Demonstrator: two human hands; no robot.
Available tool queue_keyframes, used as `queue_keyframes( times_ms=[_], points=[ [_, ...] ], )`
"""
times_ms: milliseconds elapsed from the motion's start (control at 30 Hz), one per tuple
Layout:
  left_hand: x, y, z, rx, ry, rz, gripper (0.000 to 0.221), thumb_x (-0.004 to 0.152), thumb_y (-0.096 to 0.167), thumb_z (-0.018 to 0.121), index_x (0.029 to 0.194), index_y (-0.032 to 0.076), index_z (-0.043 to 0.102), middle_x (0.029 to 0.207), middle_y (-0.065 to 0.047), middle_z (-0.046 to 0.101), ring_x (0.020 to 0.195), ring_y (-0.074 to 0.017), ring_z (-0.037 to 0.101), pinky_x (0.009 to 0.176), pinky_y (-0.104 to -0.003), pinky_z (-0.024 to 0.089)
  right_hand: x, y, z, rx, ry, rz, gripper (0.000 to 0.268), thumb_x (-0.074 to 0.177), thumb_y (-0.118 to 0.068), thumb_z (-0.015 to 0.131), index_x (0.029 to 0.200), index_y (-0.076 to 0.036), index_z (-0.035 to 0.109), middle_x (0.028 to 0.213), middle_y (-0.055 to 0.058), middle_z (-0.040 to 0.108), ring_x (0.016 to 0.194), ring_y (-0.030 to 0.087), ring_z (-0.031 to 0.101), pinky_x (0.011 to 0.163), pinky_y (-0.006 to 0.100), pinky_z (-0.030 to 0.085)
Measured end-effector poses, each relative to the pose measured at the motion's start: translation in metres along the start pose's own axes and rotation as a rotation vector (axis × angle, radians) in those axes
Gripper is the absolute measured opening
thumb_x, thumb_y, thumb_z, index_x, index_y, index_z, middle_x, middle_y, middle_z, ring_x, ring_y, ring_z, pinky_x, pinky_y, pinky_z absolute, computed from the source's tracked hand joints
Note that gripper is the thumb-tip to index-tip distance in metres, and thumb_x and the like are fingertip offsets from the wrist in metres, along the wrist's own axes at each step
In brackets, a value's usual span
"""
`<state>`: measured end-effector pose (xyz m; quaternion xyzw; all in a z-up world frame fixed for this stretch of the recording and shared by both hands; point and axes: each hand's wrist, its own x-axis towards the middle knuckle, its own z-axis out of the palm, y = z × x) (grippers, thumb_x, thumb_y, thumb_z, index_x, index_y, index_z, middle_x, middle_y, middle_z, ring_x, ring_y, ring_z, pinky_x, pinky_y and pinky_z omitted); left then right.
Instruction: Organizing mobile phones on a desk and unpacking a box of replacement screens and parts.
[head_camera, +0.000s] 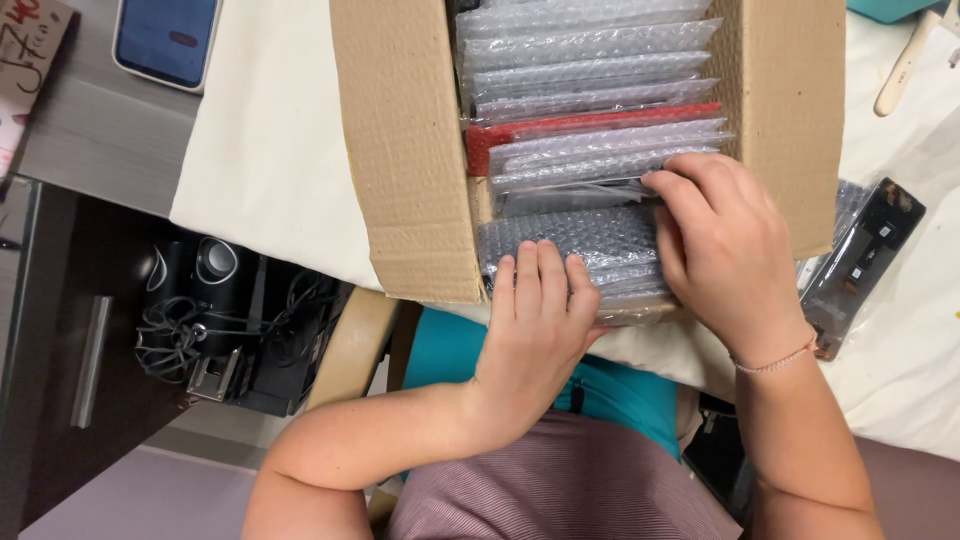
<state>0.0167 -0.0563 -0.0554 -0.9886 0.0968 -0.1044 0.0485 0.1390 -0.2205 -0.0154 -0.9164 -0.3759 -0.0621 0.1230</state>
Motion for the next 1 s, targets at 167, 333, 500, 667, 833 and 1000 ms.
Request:
queue_keyframes(
  times_ms=[167,333,500,667,833,1000],
  points=[
    [0.000,0.000,0.001,0.000,-0.005,0.006,0.093,0.075,0.082,0.074,0.131,0.010,0.055,0.137,-0.019,0.062,0.129,-0.0331,0.061,0.112,-0.047,0.048,-0.005,0.000,0.003,-0.092,0.055,0.039,0.005,0.109,-0.010,0.067,0.106,-0.007,0.070,0.116,0.015,0.064,0.103,0.037,0.060,0.088,0.046,0.049],
    [-0.003,-0.002,0.001,0.044,0.036,0.069,0.067,0.089,0.080,0.071,0.119,0.021,0.061,0.164,-0.009,0.042,0.153,-0.0256,0.036,0.126,-0.049,0.032,-0.006,0.003,-0.008,0.083,-0.094,-0.043,0.004,0.090,-0.007,0.061,0.089,-0.008,0.064,0.121,0.011,0.073,0.105,0.030,0.065,0.103,0.045,0.046],
    [0.004,-0.005,-0.002,-0.022,0.040,0.030,0.099,0.070,0.082,0.079,0.129,0.006,0.057,0.146,-0.018,0.056,0.135,-0.0306,0.055,0.121,-0.045,0.041,-0.012,0.010,-0.004,0.180,-0.196,0.034,0.013,0.085,-0.006,0.055,0.080,-0.013,0.064,0.102,-0.001,0.077,0.106,0.018,0.069,0.124,0.055,0.025],
    [0.003,-0.004,-0.001,-0.014,0.027,0.036,0.093,0.075,0.080,0.076,0.128,0.006,0.057,0.135,-0.015,0.063,0.124,-0.0280,0.062,0.116,-0.044,0.044,-0.005,0.010,-0.006,0.255,-0.063,0.030,0.040,0.088,0.013,0.050,0.122,0.004,0.068,0.121,0.019,0.069,0.114,0.037,0.062,0.109,0.048,0.047],
    [-0.001,-0.001,0.001,0.001,0.027,0.051,0.093,0.077,0.078,0.075,0.129,0.005,0.056,0.134,-0.017,0.063,0.124,-0.0299,0.061,0.115,-0.045,0.045,-0.004,0.014,0.001,0.213,-0.028,0.044,0.044,0.096,0.016,0.047,0.135,0.006,0.065,0.122,0.021,0.066,0.116,0.041,0.060,0.108,0.049,0.048],
    [0.001,-0.001,0.002,0.002,0.036,0.045,0.095,0.074,0.078,0.078,0.129,0.004,0.056,0.134,-0.017,0.063,0.123,-0.0298,0.062,0.114,-0.045,0.046,-0.002,0.016,-0.001,0.236,-0.008,0.079,0.037,0.102,0.011,0.052,0.135,0.003,0.065,0.122,0.020,0.065,0.112,0.038,0.061,0.104,0.047,0.048]
  ],
)
